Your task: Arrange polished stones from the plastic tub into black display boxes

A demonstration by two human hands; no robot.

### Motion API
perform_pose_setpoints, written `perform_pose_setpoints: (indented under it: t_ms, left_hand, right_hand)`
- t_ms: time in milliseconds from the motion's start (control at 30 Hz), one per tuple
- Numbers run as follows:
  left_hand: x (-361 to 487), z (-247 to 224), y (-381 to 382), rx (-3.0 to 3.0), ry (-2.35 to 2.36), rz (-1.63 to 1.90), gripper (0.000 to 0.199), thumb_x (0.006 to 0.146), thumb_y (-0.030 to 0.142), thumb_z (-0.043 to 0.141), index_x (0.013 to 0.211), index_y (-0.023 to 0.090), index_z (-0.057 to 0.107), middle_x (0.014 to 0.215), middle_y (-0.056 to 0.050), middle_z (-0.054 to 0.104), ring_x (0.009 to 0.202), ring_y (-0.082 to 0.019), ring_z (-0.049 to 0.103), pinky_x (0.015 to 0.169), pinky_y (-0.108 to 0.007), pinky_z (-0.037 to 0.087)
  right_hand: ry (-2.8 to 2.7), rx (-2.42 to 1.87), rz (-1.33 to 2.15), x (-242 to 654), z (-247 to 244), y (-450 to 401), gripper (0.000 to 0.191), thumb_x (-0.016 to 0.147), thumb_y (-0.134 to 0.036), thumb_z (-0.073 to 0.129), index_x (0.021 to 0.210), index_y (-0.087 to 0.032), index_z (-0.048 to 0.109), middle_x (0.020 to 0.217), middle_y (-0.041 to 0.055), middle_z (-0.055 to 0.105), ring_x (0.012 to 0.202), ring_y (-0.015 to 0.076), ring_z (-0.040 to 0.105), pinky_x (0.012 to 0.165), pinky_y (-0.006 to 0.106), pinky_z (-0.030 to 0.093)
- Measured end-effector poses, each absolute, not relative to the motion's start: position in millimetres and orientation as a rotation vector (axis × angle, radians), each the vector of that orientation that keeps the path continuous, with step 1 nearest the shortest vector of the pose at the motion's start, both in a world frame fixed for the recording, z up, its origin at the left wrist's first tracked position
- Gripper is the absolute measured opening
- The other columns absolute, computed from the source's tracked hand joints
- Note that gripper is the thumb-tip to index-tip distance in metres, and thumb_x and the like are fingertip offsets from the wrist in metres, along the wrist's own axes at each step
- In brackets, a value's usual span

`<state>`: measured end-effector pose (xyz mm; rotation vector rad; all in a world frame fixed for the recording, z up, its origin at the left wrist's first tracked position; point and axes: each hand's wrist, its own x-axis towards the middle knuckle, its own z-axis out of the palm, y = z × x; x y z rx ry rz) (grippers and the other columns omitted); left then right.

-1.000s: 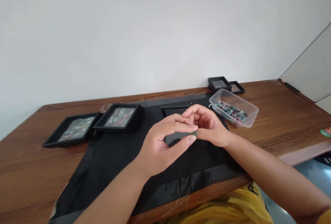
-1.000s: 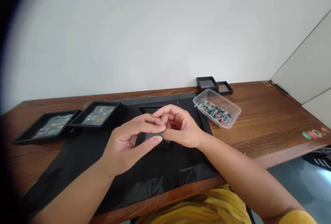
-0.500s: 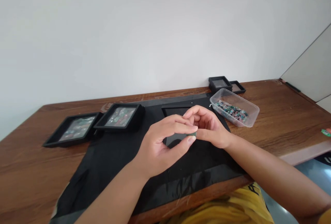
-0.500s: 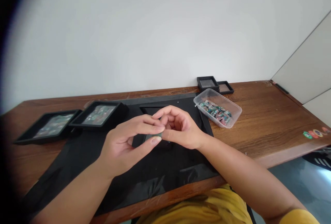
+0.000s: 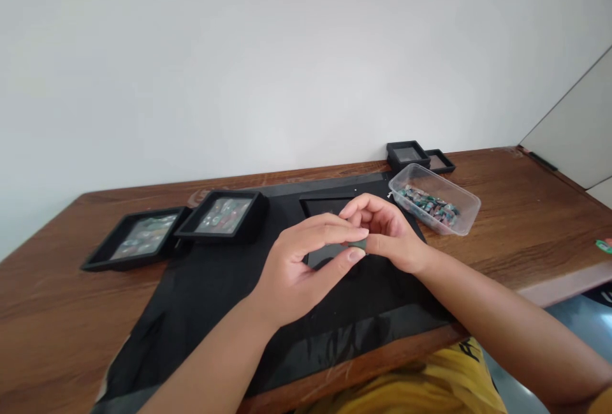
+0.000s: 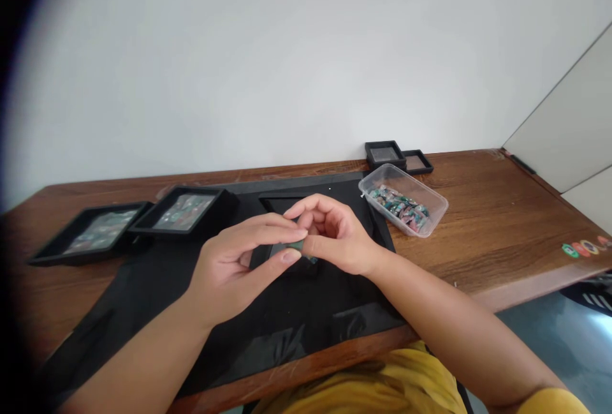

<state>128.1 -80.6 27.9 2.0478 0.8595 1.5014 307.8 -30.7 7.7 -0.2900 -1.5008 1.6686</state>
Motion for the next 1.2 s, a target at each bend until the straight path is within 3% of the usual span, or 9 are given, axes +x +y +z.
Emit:
perform_pose_setpoints:
  t_ms: [500, 733, 867, 1067, 1200]
  left_hand:
    - [126.7, 29.4, -81.0, 2.068, 0.921, 1.464, 0.019, 0.089, 0.015, 0.073, 0.103, 0.027, 0.078, 0.093, -0.001, 0.083, 0.084, -0.016, 0.079, 0.078, -0.026, 0.065]
    - [127.4, 27.4, -80.8, 2.054, 1.000, 1.468, 0.016, 0.090, 0.018, 0.074, 0.102, 0.027, 0.079, 0.097, -0.002, 0.085, 0.082, -0.016, 0.079, 0.076, -0.026, 0.065]
    - [125.4, 25.3, -79.5, 1.958, 1.098, 1.527, 0.014, 0.088, 0.020, 0.075, 0.099, 0.027, 0.080, 0.089, 0.001, 0.083, 0.072, -0.014, 0.074, 0.069, -0.026, 0.062]
    - [120.4, 20.4, -73.6, 1.683, 1.283, 1.645, 0.013, 0.084, 0.023, 0.080, 0.097, 0.024, 0.081, 0.086, 0.000, 0.082, 0.070, -0.013, 0.073, 0.067, -0.024, 0.063]
    - [122.2, 20.9, -73.4, 1.687, 1.275, 1.622, 0.004, 0.082, 0.025, 0.082, 0.083, 0.023, 0.078, 0.083, 0.000, 0.082, 0.070, -0.015, 0.075, 0.066, -0.026, 0.064]
  right_hand:
    - [-1.489, -0.358, 1.714, 307.0, 7.0, -30.4, 0.034, 0.085, -0.037, 0.084, 0.108, -0.023, 0.065, 0.082, -0.0035, 0.063, 0.071, 0.0108, 0.059, 0.069, 0.024, 0.051]
    - [-1.424, -0.388, 1.760, 304.4, 9.5, -30.5, 0.028, 0.082, -0.029, 0.082, 0.104, -0.022, 0.066, 0.078, -0.0039, 0.064, 0.060, 0.0083, 0.049, 0.055, 0.021, 0.040]
    - [-1.400, -0.409, 1.756, 304.8, 9.7, -28.8, 0.019, 0.085, -0.027, 0.075, 0.101, -0.021, 0.066, 0.072, -0.0061, 0.061, 0.050, 0.0055, 0.038, 0.048, 0.020, 0.030]
    - [-1.384, -0.493, 1.690, 304.2, 14.6, -27.7, 0.026, 0.084, -0.036, 0.082, 0.098, -0.020, 0.067, 0.069, -0.0075, 0.059, 0.048, 0.0045, 0.037, 0.044, 0.020, 0.029]
    - [-1.401, -0.533, 1.692, 301.0, 17.2, -29.9, 0.035, 0.079, -0.046, 0.089, 0.090, -0.020, 0.068, 0.068, -0.0060, 0.060, 0.052, 0.0052, 0.042, 0.047, 0.021, 0.035]
